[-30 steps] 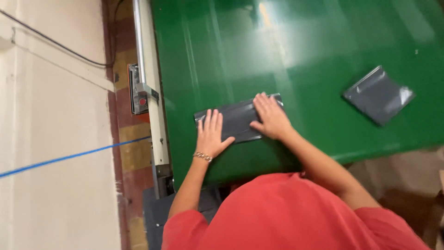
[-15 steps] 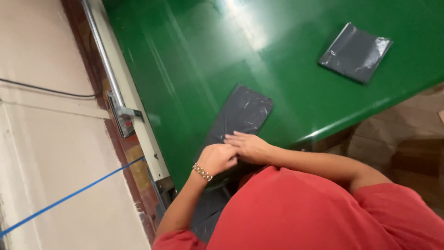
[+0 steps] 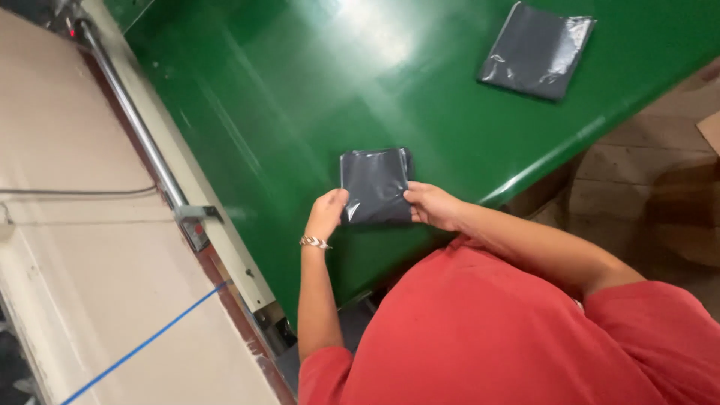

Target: Folding plastic bags as they come off a production line and stacking them into a crate.

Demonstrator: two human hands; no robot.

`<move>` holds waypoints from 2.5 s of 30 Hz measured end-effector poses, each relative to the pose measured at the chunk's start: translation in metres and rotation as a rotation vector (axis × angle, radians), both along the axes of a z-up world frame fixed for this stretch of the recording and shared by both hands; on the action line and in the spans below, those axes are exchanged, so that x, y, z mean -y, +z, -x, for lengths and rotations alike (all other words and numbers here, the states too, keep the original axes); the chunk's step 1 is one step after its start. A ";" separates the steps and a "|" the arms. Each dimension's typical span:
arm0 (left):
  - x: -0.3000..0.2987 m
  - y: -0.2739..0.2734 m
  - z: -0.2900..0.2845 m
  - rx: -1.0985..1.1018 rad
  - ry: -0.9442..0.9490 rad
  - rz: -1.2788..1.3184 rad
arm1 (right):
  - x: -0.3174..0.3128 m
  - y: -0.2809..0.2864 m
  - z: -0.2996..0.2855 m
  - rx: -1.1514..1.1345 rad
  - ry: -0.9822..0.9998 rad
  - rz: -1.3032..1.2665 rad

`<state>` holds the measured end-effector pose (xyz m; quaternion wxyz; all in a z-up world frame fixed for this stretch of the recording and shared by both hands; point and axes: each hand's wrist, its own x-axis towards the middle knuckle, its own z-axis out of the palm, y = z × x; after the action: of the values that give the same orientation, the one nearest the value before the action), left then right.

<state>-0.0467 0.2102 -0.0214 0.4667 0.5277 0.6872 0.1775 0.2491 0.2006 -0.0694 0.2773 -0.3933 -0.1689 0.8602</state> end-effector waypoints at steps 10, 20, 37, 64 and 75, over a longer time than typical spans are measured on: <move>0.013 0.045 -0.070 -0.778 0.075 -0.493 | 0.001 0.094 -0.043 0.065 0.098 -0.042; -0.012 0.114 -0.154 -0.400 -0.205 -0.937 | -0.013 0.067 -0.111 0.215 -0.089 -0.490; -0.220 0.045 -0.413 -0.406 -0.216 -0.982 | -0.150 0.106 -0.320 1.259 -0.327 -0.873; -0.139 0.148 -0.485 -0.055 -0.783 -1.293 | -0.062 0.149 -0.422 1.180 -0.393 -1.443; -0.078 0.120 -0.497 0.265 -1.023 -0.831 | 0.240 0.003 -0.611 1.030 -1.425 -0.196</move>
<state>0.4505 0.2886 0.0985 0.3305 0.8964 0.1617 0.2471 0.8598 -0.0394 -0.0662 0.6693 -0.7182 -0.0605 0.1807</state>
